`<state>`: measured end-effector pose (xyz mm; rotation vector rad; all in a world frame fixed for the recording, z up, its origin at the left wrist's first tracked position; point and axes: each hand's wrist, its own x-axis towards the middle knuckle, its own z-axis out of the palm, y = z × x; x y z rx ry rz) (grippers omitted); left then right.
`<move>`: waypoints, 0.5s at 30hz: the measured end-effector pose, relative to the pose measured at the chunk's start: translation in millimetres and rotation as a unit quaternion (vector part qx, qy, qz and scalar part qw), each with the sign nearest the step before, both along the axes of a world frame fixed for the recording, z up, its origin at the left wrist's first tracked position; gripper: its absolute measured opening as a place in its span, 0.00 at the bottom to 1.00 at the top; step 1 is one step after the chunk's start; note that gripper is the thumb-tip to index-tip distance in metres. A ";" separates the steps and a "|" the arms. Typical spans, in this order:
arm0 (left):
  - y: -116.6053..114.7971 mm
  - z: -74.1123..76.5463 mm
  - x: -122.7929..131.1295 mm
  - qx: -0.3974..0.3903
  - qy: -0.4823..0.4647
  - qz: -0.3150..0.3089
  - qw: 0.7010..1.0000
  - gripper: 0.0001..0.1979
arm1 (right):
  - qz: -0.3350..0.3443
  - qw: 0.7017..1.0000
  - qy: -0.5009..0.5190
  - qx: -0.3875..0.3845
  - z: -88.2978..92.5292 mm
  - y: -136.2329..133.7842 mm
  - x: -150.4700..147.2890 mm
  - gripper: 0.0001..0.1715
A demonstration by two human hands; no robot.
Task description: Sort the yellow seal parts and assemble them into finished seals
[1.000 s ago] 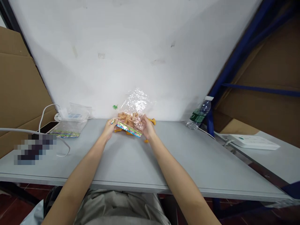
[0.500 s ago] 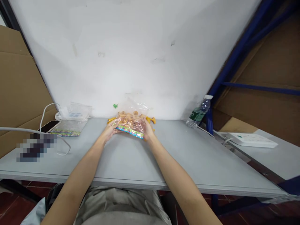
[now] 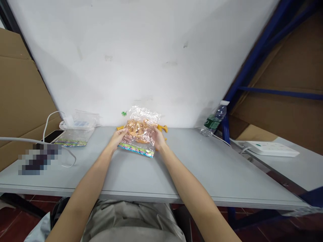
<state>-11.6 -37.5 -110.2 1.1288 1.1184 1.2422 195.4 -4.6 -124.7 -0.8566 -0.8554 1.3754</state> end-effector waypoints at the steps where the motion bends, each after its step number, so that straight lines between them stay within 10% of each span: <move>1: 0.5 -1.3 0.2 0.009 0.014 0.005 1.000 0.19 | -0.001 1.000 0.020 -0.008 0.0 -0.1 0.5 0.10; 10: 7.7 -9.6 -8.1 0.053 0.073 0.046 0.995 0.19 | -0.106 0.994 0.027 -0.014 -0.3 2.4 7.1 0.11; 15: 5.8 -4.4 -8.9 -0.024 -0.125 -0.102 0.987 0.35 | -0.147 0.983 0.108 0.034 -0.8 7.7 10.5 0.14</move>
